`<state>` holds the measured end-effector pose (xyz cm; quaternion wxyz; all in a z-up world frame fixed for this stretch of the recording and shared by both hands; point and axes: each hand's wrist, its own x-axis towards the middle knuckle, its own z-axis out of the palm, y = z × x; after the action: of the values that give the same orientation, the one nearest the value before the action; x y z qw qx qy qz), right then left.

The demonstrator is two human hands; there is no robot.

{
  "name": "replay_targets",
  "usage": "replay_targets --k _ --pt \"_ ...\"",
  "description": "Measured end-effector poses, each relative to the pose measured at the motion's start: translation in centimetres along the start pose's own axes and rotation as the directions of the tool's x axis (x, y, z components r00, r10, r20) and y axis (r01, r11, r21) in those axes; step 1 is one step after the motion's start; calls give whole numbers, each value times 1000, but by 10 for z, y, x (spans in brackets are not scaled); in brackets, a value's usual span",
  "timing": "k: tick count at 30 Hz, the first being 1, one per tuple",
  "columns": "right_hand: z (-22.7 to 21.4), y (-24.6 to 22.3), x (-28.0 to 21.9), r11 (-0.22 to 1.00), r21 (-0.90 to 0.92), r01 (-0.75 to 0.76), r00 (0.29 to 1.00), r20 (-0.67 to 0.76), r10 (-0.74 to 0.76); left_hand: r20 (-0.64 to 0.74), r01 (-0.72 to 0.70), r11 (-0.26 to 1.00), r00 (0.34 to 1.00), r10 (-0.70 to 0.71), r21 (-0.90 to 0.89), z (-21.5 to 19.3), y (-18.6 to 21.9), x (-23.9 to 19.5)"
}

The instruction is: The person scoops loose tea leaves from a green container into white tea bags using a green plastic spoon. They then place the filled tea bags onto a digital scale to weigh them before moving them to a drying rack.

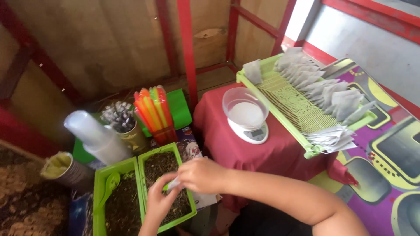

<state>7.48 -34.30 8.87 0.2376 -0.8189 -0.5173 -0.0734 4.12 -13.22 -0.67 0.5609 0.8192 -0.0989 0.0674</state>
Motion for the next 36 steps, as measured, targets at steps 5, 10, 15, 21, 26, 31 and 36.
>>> replay_targets --k 5,10,15,21,26,31,36 --pt "18 -5 -8 998 57 25 999 29 -27 -64 160 987 985 -159 6 0 -41 -17" --pt "19 1 -7 999 37 20 987 -158 -14 -68 384 887 908 -413 -255 3 -19 -20" --pt "3 3 -5 959 273 -70 972 -196 127 -305 89 990 945 -119 -113 -8 -47 -28" --pt "44 31 -8 895 194 -402 909 201 365 -382 339 903 822 -421 -265 -33 0 -31" --pt "66 -7 4 794 126 -595 763 400 509 -373 380 890 811 -451 -251 -43 -8 -33" --pt "74 -22 20 598 369 -712 696 250 674 -408 315 877 792 -454 -364 -52 -22 -36" --pt "88 10 28 674 417 -610 732 -30 681 -365 235 958 888 -281 -165 -61 -24 -35"
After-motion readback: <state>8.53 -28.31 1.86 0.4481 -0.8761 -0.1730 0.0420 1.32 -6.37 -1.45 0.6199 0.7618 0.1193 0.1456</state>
